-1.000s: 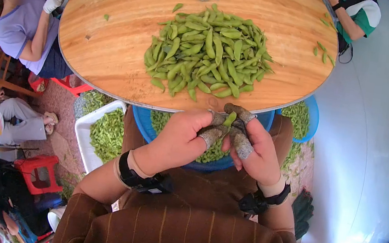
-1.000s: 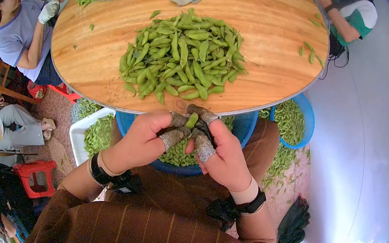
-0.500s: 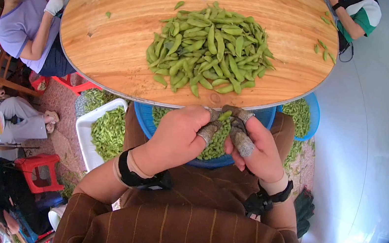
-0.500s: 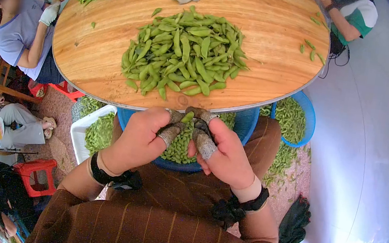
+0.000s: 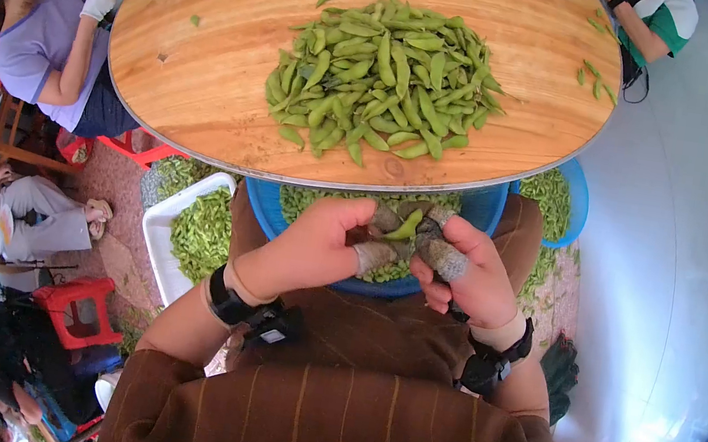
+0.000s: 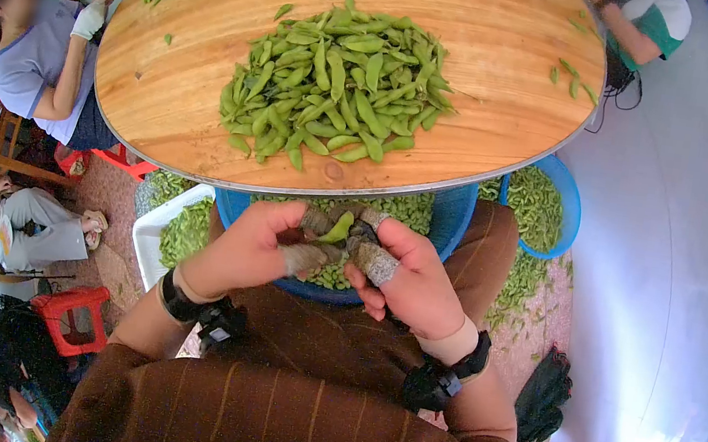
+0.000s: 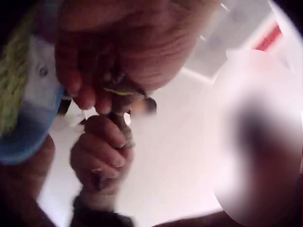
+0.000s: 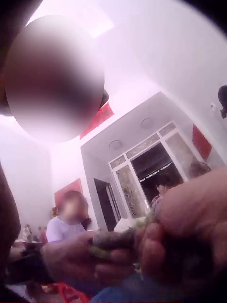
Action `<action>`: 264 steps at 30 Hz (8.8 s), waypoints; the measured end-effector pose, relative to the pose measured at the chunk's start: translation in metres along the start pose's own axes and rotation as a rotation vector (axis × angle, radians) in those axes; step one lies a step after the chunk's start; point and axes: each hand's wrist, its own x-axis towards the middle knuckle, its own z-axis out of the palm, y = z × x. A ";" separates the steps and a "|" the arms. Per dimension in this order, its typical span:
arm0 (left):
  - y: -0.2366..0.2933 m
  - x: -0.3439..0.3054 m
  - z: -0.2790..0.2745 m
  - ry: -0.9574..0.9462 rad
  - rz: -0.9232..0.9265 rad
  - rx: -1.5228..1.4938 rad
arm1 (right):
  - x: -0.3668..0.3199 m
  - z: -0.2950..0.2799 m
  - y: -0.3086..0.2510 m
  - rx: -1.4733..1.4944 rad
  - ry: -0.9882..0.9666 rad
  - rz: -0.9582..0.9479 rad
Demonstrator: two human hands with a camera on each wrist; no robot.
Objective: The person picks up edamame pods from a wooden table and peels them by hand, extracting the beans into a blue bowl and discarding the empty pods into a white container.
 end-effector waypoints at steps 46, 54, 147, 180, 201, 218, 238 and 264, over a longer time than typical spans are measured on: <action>-0.012 -0.010 -0.015 -0.256 -0.198 0.381 | 0.037 -0.009 0.041 -1.123 0.223 -0.672; -0.021 -0.010 -0.017 -0.170 -0.369 0.043 | 0.047 -0.018 0.051 -1.229 0.264 -0.607; -0.032 -0.015 -0.025 0.102 0.332 1.040 | 0.032 -0.004 0.038 -0.568 0.009 -0.179; -0.027 -0.021 -0.032 0.009 -0.474 -0.783 | 0.028 0.000 0.032 -0.081 -0.163 0.058; -0.050 -0.016 -0.023 0.057 0.059 0.621 | 0.049 -0.001 0.049 -1.347 0.326 -0.429; -0.044 -0.015 -0.025 -0.113 0.153 0.771 | 0.046 -0.006 0.045 -1.186 0.170 -0.587; 0.001 -0.056 -0.043 0.421 0.172 1.202 | 0.041 -0.007 -0.010 -1.240 0.676 -0.798; -0.002 0.002 -0.004 0.222 0.425 0.929 | 0.005 0.000 0.001 -0.302 0.107 -0.148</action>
